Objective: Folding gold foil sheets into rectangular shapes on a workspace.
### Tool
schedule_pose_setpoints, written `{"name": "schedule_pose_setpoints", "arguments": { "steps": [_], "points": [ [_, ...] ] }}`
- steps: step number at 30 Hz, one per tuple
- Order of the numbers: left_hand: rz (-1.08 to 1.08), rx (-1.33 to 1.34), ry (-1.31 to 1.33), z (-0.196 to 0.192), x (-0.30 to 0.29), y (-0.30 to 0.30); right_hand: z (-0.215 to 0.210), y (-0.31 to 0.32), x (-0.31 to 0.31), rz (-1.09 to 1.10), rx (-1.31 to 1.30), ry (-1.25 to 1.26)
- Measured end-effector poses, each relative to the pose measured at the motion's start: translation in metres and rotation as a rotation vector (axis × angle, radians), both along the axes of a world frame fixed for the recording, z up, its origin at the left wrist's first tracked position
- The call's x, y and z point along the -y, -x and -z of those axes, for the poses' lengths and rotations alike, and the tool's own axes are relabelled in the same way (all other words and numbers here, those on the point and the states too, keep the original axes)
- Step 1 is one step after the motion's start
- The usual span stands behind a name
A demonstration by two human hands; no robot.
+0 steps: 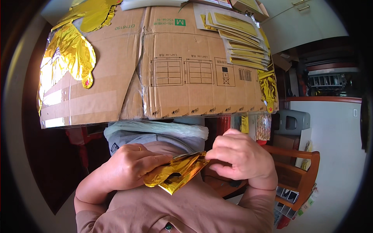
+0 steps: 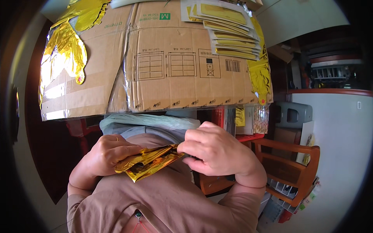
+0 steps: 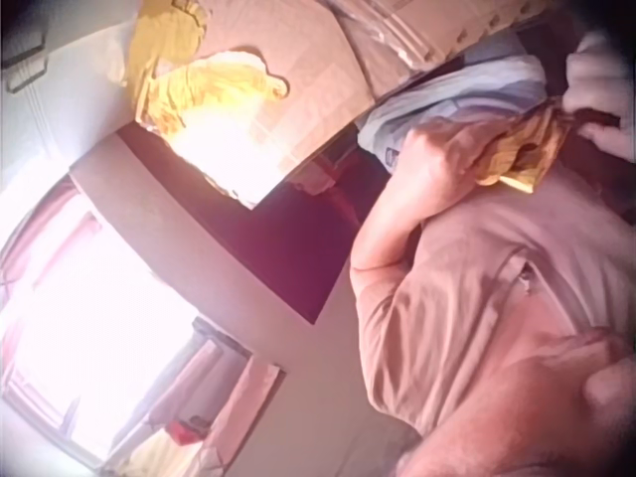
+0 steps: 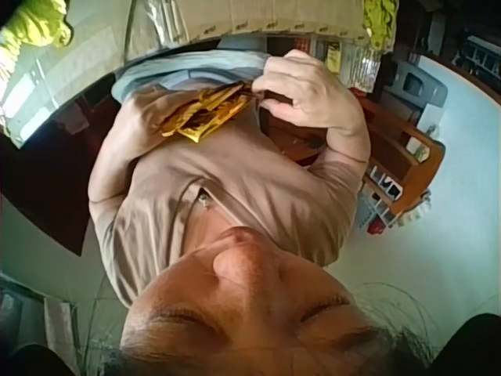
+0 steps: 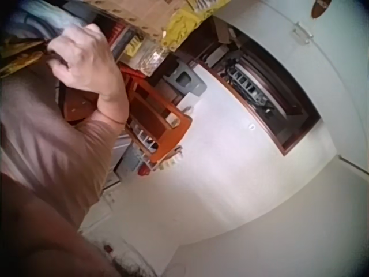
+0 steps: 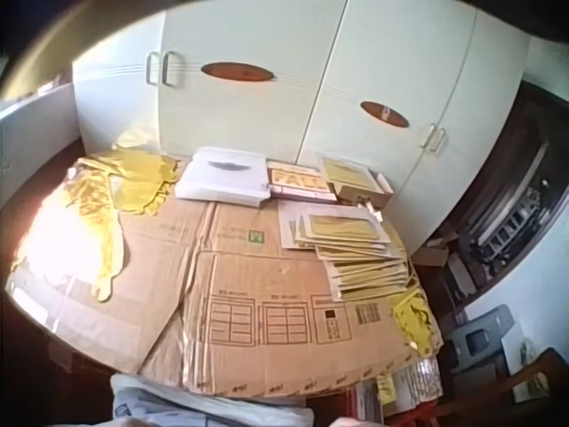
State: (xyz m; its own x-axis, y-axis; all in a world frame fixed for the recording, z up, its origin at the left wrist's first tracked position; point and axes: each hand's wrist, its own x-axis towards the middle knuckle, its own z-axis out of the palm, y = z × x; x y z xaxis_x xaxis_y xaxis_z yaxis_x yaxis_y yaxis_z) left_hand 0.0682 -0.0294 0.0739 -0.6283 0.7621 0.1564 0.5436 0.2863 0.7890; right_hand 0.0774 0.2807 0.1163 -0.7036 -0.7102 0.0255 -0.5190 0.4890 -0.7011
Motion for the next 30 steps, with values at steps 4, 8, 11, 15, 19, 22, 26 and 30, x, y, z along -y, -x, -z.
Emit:
{"name": "schedule_pose_setpoints", "arguments": {
  "steps": [4, 8, 11, 15, 19, 22, 26, 30],
  "points": [
    [-0.004, 0.003, -0.022, 0.003, -0.001, -0.001, 0.010, -0.015, 0.007, 0.009, -0.124, -0.137],
    [-0.006, 0.002, -0.005, 0.005, 0.000, -0.004, 0.032, -0.032, 0.011, 0.080, -0.317, -0.139],
    [0.006, 0.007, 0.000, 0.005, -0.001, -0.005, 0.041, -0.038, 0.015, 0.113, -0.331, -0.070],
    [-0.005, -0.055, -0.061, 0.009, -0.004, -0.007, 0.048, -0.043, 0.014, 0.088, -0.275, 0.025],
    [0.004, -0.045, -0.060, 0.009, -0.005, -0.008, 0.046, -0.045, 0.012, 0.054, -0.204, 0.041],
    [0.022, -0.035, -0.029, 0.006, -0.005, -0.008, 0.043, -0.044, 0.011, 0.048, -0.180, 0.031],
    [0.031, -0.011, 0.016, 0.004, -0.003, -0.010, 0.041, -0.043, 0.012, 0.048, -0.192, -0.032],
    [0.033, -0.006, 0.018, 0.004, -0.002, -0.009, 0.035, -0.041, 0.014, 0.050, -0.208, -0.103]
  ]
}}
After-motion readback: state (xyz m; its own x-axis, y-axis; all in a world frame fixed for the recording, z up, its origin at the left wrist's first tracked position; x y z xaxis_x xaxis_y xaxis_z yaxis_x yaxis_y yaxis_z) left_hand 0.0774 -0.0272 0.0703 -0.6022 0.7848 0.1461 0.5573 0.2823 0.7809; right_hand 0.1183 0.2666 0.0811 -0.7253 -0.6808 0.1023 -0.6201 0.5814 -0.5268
